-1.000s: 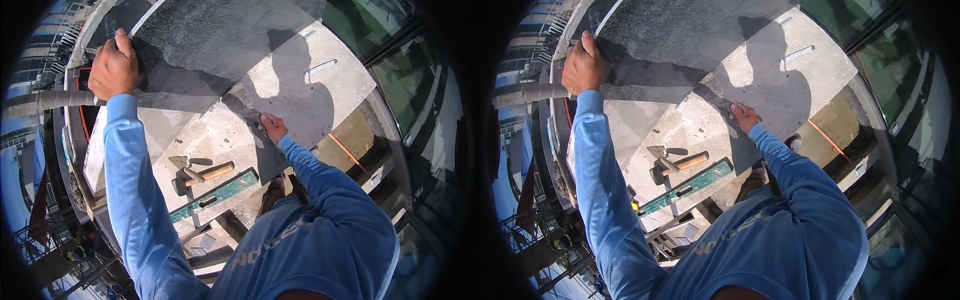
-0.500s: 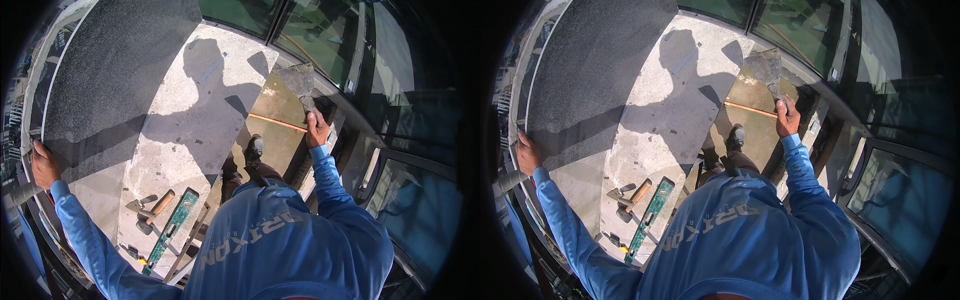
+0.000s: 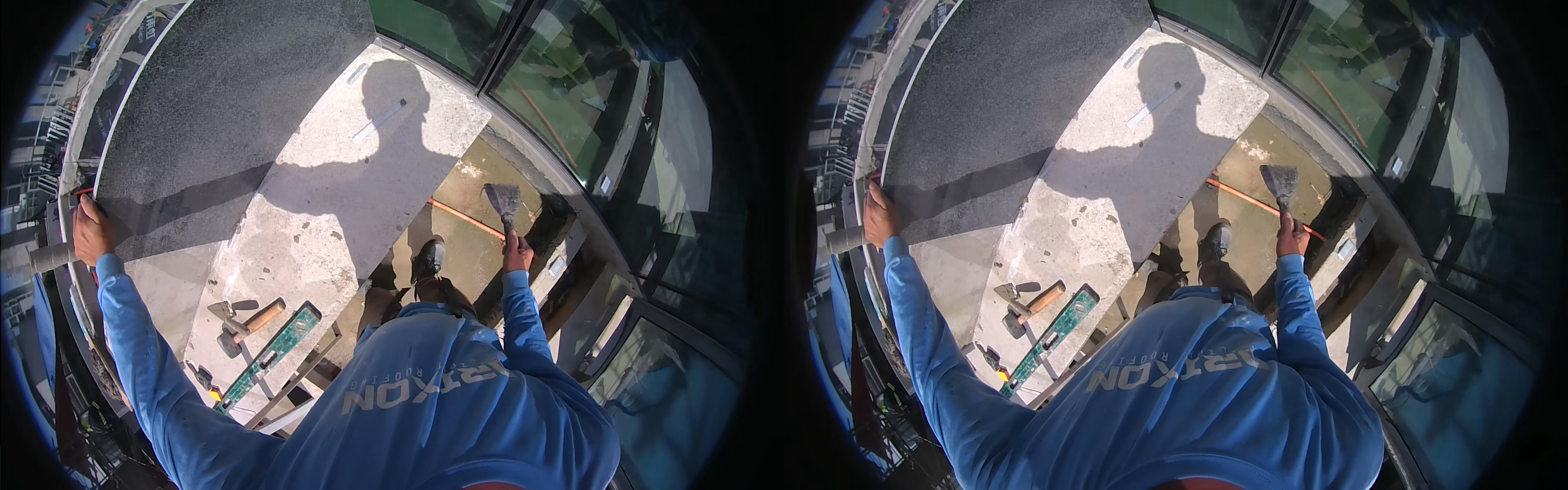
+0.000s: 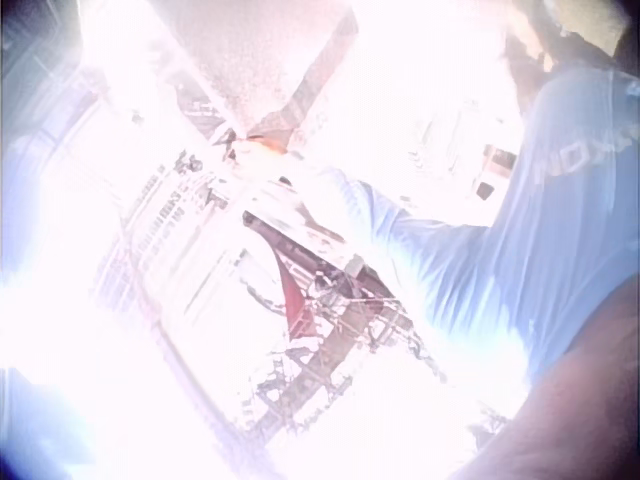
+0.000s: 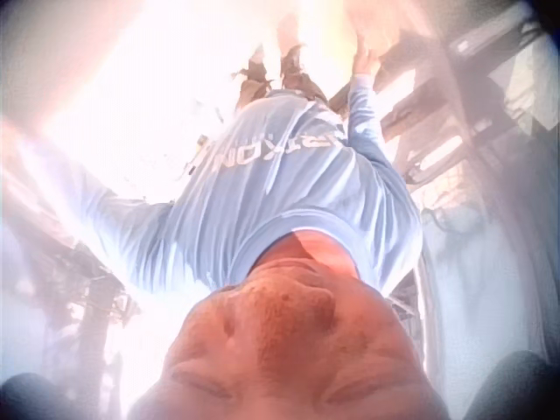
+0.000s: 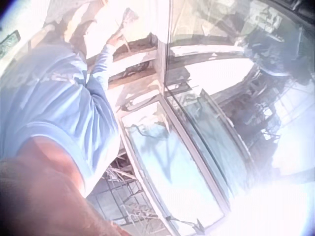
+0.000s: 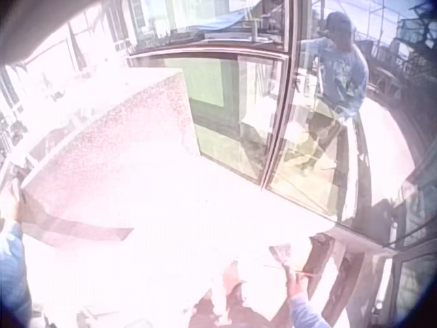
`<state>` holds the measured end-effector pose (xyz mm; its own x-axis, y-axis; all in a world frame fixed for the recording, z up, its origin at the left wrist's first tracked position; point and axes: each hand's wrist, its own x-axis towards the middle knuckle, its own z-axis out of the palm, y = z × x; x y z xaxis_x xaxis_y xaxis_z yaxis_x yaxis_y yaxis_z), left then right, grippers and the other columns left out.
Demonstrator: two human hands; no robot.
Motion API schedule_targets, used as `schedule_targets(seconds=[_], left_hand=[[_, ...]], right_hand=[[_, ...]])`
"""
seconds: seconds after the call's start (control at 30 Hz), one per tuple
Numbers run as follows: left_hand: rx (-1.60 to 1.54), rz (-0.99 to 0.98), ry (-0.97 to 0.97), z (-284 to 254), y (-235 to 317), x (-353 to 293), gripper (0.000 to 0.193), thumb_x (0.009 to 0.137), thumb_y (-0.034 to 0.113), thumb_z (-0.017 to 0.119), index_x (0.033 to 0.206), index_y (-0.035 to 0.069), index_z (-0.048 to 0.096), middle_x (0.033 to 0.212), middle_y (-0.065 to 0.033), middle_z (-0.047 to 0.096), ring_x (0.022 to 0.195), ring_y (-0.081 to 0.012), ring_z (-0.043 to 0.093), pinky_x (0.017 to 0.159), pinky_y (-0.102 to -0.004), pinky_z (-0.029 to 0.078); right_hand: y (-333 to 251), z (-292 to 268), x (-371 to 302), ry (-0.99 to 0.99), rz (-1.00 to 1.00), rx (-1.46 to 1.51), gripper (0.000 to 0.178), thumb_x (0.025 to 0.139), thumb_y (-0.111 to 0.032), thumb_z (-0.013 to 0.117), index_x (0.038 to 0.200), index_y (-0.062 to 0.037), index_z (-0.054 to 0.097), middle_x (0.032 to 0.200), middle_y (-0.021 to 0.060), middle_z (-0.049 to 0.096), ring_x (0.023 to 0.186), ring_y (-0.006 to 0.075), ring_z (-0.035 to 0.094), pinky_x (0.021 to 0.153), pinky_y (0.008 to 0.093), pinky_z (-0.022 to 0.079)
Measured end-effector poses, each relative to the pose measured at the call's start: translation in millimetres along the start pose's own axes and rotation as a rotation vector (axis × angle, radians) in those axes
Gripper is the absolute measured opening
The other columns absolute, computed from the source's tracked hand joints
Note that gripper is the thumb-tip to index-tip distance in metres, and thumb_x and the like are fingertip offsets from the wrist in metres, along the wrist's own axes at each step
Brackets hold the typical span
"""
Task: The person applies mortar to a stone tile using a trowel, places the tile onto a curved surface, and taps it with a hammer to set it. They repeat this process with additional tiles, using a level to check alignment.
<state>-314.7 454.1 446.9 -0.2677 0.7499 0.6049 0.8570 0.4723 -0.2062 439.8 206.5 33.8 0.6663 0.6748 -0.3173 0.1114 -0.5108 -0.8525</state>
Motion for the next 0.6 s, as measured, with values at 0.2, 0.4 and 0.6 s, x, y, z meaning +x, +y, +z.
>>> schedule_targets(seconds=[0.2, 0.4, 0.6], left_hand=[[0.018, -0.061, 0.016, -10, 13, -8, 0.059, 0.102, 0.056, 0.027, 0.12, 0.019, 0.068, 0.119, -0.0028, 0.067, 0.11, -0.0317, 0.062, 0.09, -0.0442, 0.05], [-0.01, -0.036, 0.076, -17, 19, -10, 0.054, 0.102, 0.055, 0.03, 0.108, 0.018, 0.069, 0.108, -0.0035, 0.068, 0.099, -0.031, 0.065, 0.081, -0.0423, 0.052], [0.016, -0.045, 0.126, -13, 16, -10, 0.052, 0.099, 0.057, 0.038, 0.108, 0.018, 0.071, 0.103, -0.0045, 0.069, 0.096, -0.0303, 0.067, 0.079, -0.0418, 0.054]], right_hand=[[-114, 138, -30, -0.695, -0.408, -0.085, 0.047, 0.093, -0.042, 0.064, 0.08, 0.0031, 0.059, 0.06, 0.0111, 0.051, 0.057, 0.0174, 0.051, 0.054, 0.0354, 0.04], [-144, 269, -60, -1.054, -0.427, -0.382, 0.055, 0.09, -0.052, 0.062, 0.102, 0.0016, 0.068, 0.075, 0.0237, 0.062, 0.072, 0.0373, 0.063, 0.071, 0.0433, 0.05], [-144, 323, -67, -0.645, -0.799, -0.464, 0.037, 0.087, -0.033, 0.067, 0.117, -0.0109, 0.068, 0.109, 0.0208, 0.061, 0.105, 0.0368, 0.06, 0.091, 0.0438, 0.05]])
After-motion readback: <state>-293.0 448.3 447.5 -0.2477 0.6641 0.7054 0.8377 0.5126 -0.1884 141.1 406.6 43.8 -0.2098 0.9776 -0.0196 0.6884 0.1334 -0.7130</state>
